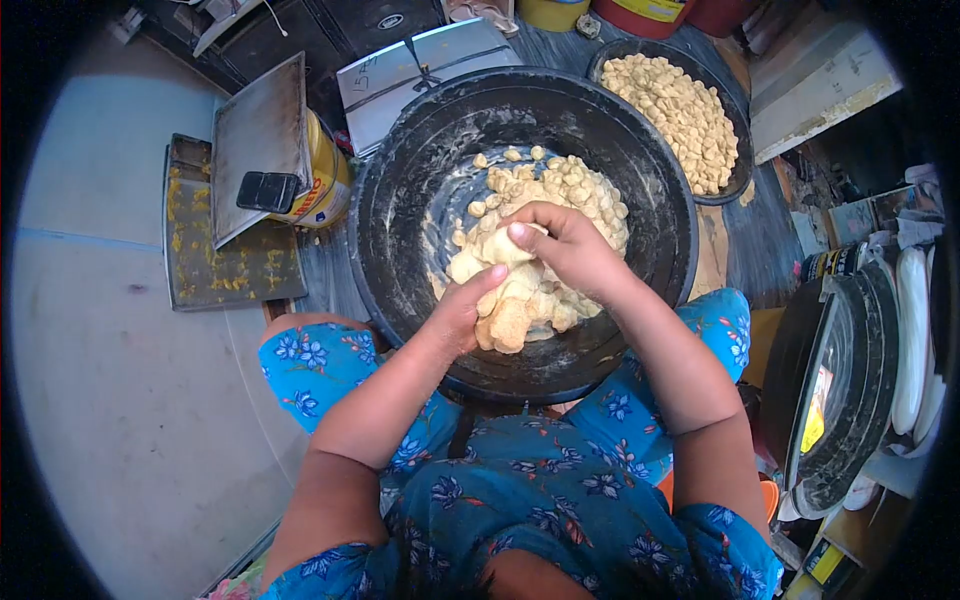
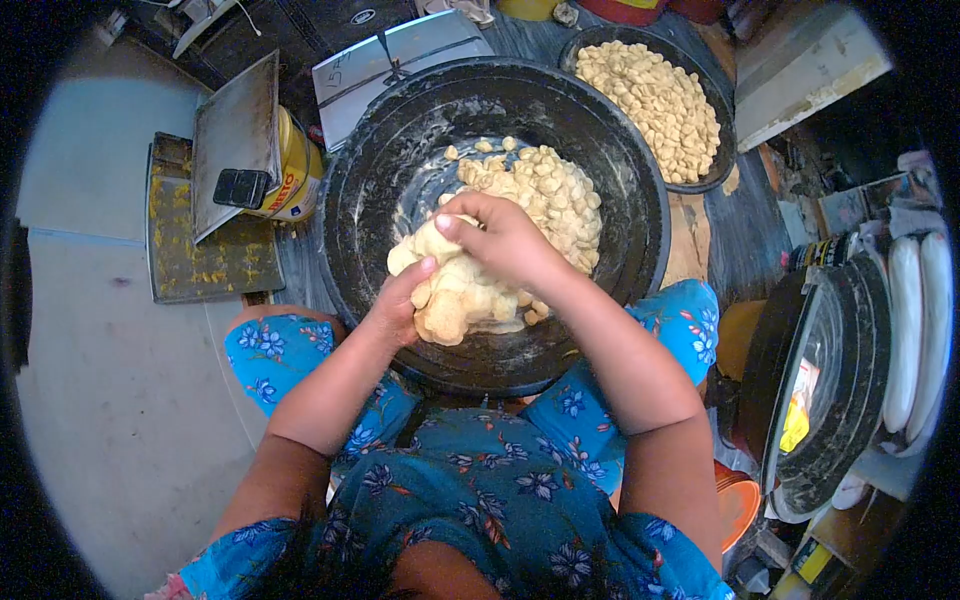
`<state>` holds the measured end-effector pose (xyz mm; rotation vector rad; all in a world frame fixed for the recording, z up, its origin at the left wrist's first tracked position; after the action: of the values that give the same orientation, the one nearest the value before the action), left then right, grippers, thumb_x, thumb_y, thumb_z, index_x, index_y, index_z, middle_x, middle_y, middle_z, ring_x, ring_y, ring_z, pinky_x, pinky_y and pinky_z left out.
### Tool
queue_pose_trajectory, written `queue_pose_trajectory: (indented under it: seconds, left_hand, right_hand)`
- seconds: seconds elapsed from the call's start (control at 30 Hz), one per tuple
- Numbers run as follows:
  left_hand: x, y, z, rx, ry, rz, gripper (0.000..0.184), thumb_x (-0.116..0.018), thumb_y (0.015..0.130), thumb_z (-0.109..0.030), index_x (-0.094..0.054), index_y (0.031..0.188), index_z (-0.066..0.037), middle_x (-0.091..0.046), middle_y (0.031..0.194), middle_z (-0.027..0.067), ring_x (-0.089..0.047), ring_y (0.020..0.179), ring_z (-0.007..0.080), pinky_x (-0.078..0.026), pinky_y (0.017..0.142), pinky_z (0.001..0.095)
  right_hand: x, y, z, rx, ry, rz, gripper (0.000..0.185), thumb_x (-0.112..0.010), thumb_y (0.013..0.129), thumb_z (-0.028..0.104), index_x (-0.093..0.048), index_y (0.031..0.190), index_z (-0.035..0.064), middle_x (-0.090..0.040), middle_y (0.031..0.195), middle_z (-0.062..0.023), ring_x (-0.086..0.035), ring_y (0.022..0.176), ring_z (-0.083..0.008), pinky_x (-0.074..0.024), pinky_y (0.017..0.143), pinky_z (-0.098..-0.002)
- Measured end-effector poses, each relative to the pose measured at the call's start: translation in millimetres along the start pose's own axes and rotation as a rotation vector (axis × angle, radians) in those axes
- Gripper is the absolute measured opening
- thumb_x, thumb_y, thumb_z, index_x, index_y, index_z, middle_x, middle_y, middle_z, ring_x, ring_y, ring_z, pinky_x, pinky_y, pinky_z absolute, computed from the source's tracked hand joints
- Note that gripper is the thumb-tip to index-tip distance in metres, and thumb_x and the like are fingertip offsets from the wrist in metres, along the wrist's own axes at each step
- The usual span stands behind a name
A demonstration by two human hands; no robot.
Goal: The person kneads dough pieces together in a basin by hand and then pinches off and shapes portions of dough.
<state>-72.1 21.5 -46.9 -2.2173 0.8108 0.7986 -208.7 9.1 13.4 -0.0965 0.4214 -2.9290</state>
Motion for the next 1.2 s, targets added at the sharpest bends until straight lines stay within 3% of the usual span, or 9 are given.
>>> queue_pose_trajectory:
  seconds: [0.1,0.2,0.3,0.4,0.43,0.77,0.83,0.97,1.2]
  left_hand:
    - [0.9,-0.4,-0.1,0.001,-0.018,-0.024,0.063,-0.059,0.087,-0.035,-0.032,0.136,-0.004,-0.052,0.124,0.015,-0.056,0.111,0.0292,-0.047,0.094,0.0447]
    - [-7.9,-4.5,-7.6,-0.015,0.003,-0.039,0.062,-0.058,0.088,-0.034,-0.032,0.135,-0.004,-0.052,0.123,0.0147,-0.056,0.11,0.0276,-0.048,0.093,0.0431]
    - [-2.3,-6.7,-5.7,-0.009,0.038,-0.051,0.061,-0.059,0.088,-0.032,-0.032,0.135,-0.004,-0.052,0.122,0.0145,-0.057,0.108,0.026,-0.05,0.09,0.0408]
    - [-3.2,-7.1,-3.7,-0.01,0.069,-0.053,0.061,-0.06,0.088,-0.031,-0.032,0.134,-0.003,-0.053,0.12,0.0148,-0.057,0.107,0.025,-0.051,0.088,0.0396]
    - [-3.7,-6.8,-3.3,-0.001,0.085,-0.062,0.062,-0.059,0.088,-0.034,-0.032,0.134,-0.004,-0.053,0.12,0.0156,-0.057,0.107,0.0266,-0.05,0.089,0.041]
    - [8.5,-1.9,-3.5,0.02,0.059,-0.124,0.06,-0.056,0.086,-0.036,-0.036,0.132,-0.003,-0.055,0.117,0.0164,-0.058,0.107,0.0295,-0.05,0.09,0.0429]
    - [5.7,-2.4,-8.3,-0.026,0.027,-0.127,0.054,-0.053,0.088,-0.031,-0.037,0.13,-0.001,-0.056,0.113,0.0162,-0.06,0.102,0.0267,-0.052,0.085,0.0397]
    - [5.7,-0.9,-9.5,0.016,-0.16,-0.099,0.051,-0.054,0.086,-0.022,-0.038,0.129,0.0,-0.057,0.111,0.0151,-0.061,0.098,0.0245,-0.054,0.082,0.0372]
    - [6.6,-3.2,-12.6,-0.048,0.118,-0.104,0.055,-0.059,0.082,-0.014,-0.037,0.13,0.002,-0.057,0.113,0.0142,-0.061,0.1,0.0235,-0.053,0.084,0.0358]
  right_hand:
    - [4.7,-7.7,15.6,0.315,-0.31,-0.118,0.027,-0.061,0.084,0.015,-0.06,0.107,0.0008,-0.059,0.101,-0.01,-0.056,0.09,-0.0179,-0.0437,0.082,-0.0304]
    - [4.3,-12.1,19.2,0.44,-0.257,0.105,0.035,-0.064,0.081,0.012,-0.058,0.115,0.0034,-0.055,0.102,-0.0057,-0.051,0.094,-0.0105,-0.0419,0.079,-0.0258]
    - [-0.7,-10.8,19.0,0.533,-0.442,0.1,0.032,-0.066,0.08,0.011,-0.058,0.11,0.0035,-0.056,0.098,-0.0043,-0.052,0.089,-0.009,-0.0426,0.076,-0.0247]
    - [3.9,-4.6,2.8,0.082,0.066,0.081,0.026,-0.065,0.08,0.008,-0.056,0.105,0.0051,-0.058,0.093,-0.0021,-0.054,0.086,-0.0077,-0.0434,0.074,-0.024]
    - [6.3,-0.3,-3.7,0.075,0.239,0.101,0.024,-0.066,0.081,0.006,-0.054,0.101,0.0065,-0.059,0.088,-0.0002,-0.054,0.083,-0.0068,-0.0439,0.073,-0.0232]
    - [-1.7,-0.1,-2.4,0.123,0.221,0.127,0.031,-0.07,0.079,0.009,-0.057,0.106,0.0025,-0.062,0.096,-0.0036,-0.058,0.087,-0.0112,-0.0473,0.077,-0.0258]
    - [2.4,-1.5,-8.0,-0.026,0.317,0.107,0.029,-0.069,0.079,0.008,-0.058,0.106,0.0016,-0.062,0.097,-0.0036,-0.059,0.09,-0.0119,-0.0479,0.079,-0.0264]
    - [4.1,-1.9,-4.0,0.014,0.344,0.143,0.026,-0.065,0.081,0.005,-0.057,0.106,0.0006,-0.062,0.095,-0.003,-0.059,0.086,-0.0104,-0.0488,0.074,-0.0251]
    - [-1.9,0.2,-4.4,0.047,0.303,0.112,0.021,-0.06,0.085,0.004,-0.056,0.105,0.0001,-0.061,0.09,-0.0048,-0.06,0.076,-0.0108,-0.0501,0.067,-0.0245]
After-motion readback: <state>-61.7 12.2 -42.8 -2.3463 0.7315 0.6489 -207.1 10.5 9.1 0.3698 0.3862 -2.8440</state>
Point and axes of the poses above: each hand's wrist, its own y-axis towards the middle knuckle, its own x-axis out of the back of the hand, z = x × y, the point moved 5 cm from there along y, towards the middle knuckle
